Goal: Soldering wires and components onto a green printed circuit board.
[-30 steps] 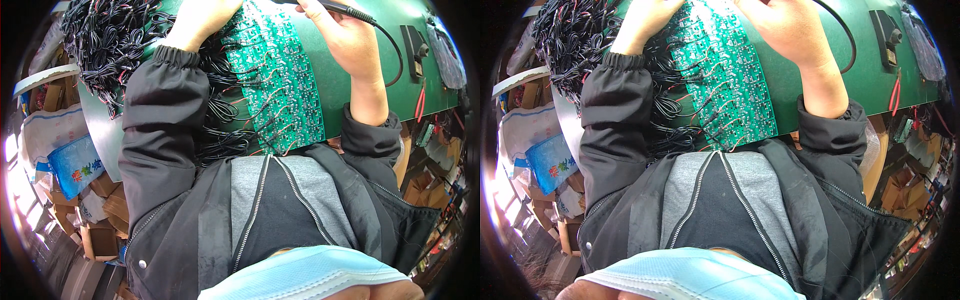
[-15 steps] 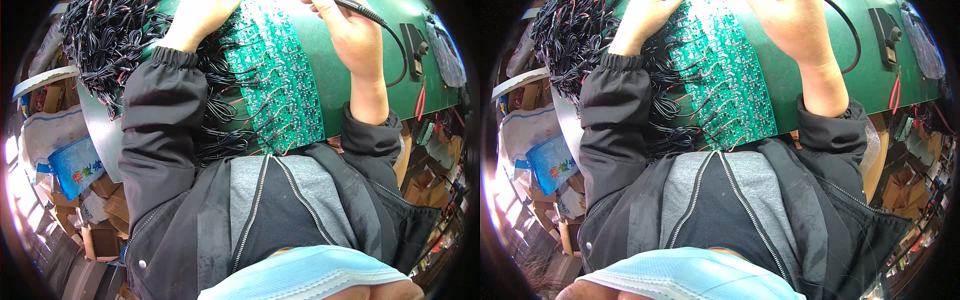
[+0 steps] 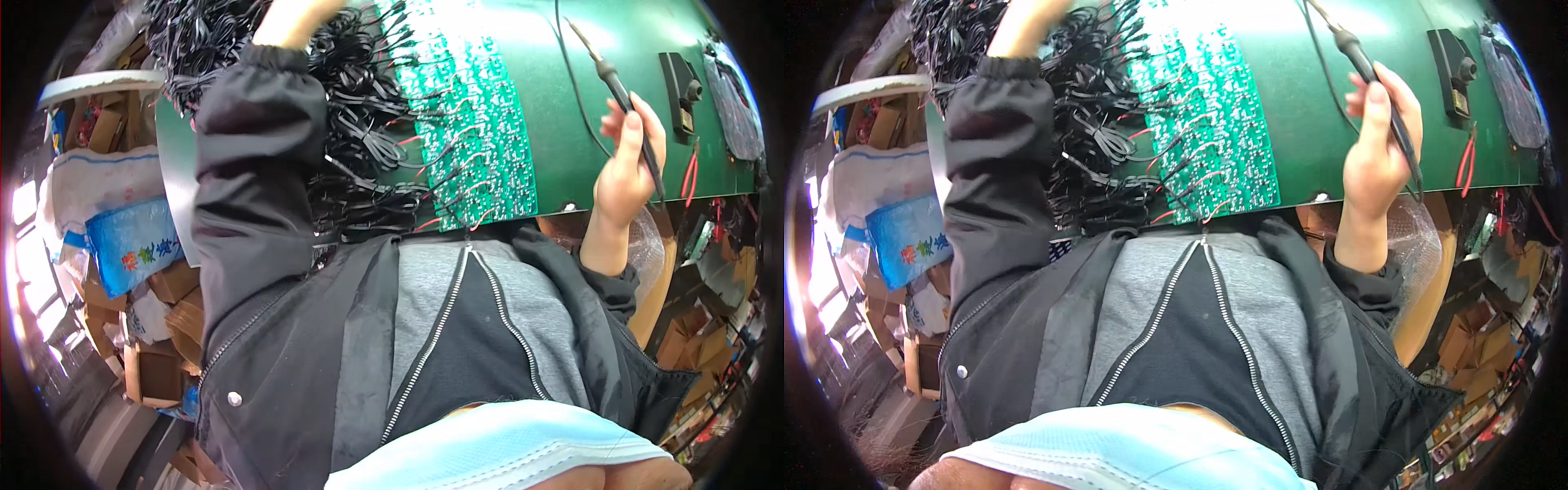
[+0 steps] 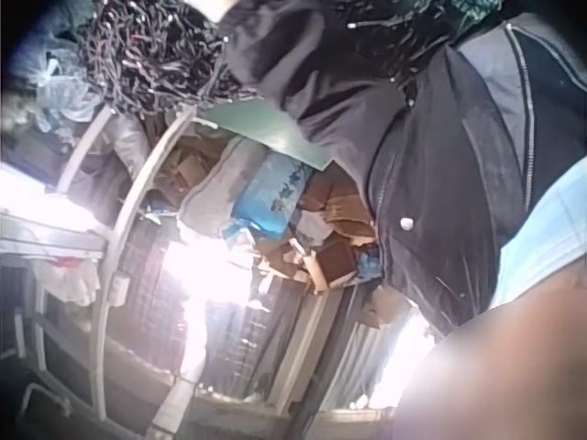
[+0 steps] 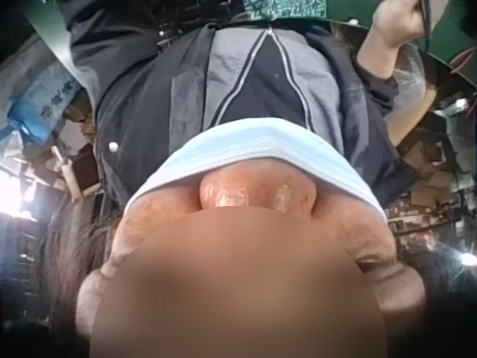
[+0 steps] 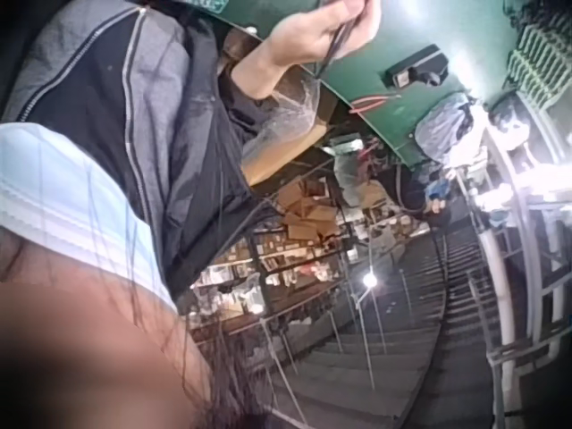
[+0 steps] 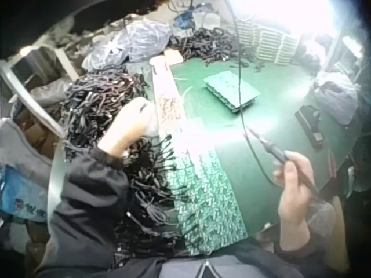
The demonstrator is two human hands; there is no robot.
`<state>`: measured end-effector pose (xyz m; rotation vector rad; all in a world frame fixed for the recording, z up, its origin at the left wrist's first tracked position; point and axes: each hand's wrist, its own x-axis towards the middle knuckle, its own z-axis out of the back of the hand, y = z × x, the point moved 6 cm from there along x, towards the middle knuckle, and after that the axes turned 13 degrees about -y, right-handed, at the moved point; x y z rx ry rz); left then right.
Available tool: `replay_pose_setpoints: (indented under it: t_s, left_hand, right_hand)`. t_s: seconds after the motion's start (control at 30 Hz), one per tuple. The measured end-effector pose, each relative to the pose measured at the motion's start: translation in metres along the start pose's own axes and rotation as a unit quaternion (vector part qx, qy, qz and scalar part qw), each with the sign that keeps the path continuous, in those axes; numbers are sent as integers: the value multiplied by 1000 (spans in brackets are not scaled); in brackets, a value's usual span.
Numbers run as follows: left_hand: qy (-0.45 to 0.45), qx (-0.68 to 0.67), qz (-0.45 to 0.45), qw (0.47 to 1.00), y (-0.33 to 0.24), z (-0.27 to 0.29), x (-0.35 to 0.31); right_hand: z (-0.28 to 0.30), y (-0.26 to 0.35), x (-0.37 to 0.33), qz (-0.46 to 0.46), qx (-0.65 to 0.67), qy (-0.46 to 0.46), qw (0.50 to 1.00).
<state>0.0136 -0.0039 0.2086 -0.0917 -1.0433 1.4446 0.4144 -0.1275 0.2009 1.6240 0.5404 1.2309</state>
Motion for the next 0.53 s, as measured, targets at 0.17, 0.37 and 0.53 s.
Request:
replay_pose_setpoints:
  t_s: [0.17, 0.37, 0.53]
  left_hand:
    - [295, 234, -65, 924, 21, -42, 10]
    - [338, -8, 94, 936, -27, -28, 5]
    - [315, 197, -119, 921, -130, 54, -24]
  right_hand:
    - [25, -31, -31, -17, -62, 6, 998]
    - [16, -33, -21, 23, -53, -5, 998]
    - [15, -37, -22, -8, -12, -7, 1000]
